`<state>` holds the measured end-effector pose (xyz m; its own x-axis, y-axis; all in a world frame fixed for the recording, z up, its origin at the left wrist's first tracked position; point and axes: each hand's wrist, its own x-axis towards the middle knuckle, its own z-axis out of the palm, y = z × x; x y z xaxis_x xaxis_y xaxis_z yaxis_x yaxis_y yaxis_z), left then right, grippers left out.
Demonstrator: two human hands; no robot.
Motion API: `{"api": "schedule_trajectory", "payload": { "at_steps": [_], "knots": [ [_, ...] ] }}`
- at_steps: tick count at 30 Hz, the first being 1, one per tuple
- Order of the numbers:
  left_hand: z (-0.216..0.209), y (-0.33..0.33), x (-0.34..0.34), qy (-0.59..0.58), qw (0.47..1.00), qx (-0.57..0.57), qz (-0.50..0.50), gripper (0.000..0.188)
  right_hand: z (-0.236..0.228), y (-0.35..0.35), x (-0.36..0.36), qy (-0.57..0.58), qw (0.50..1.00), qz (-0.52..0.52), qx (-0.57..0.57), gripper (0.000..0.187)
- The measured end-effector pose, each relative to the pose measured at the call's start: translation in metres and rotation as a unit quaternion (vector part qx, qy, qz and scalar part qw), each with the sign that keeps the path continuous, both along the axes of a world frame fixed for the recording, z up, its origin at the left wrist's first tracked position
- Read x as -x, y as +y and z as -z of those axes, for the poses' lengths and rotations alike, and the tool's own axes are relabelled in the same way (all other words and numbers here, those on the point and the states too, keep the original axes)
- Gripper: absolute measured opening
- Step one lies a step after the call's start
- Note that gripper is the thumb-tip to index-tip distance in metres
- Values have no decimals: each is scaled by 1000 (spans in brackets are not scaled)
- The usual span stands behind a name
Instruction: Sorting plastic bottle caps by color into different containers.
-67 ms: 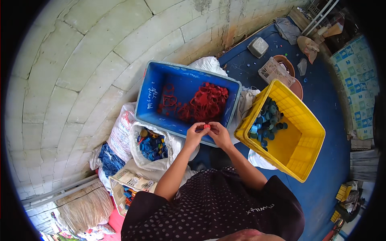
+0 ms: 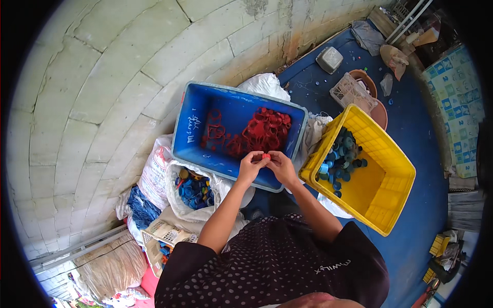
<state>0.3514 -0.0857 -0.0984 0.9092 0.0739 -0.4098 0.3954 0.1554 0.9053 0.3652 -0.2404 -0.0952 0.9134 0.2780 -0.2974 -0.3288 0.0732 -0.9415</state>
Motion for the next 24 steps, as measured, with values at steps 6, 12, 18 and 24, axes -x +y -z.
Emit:
{"api": "schedule_trajectory", "payload": {
  "at_steps": [6,12,18,24],
  "knots": [
    [1,-26,-104,-25,1000,8,10,44,1,-25,-100,-31,999,16,21,44],
    [31,-26,-114,26,991,-125,-43,62,32,-44,-114,141,982,101,-74,66],
    [54,-8,-7,79,995,-58,9,38,34,-51,-35,183,981,21,-67,58],
    [50,2,126,158,985,-59,-47,31,33,-23,50,207,967,-145,14,42]
  ]
}}
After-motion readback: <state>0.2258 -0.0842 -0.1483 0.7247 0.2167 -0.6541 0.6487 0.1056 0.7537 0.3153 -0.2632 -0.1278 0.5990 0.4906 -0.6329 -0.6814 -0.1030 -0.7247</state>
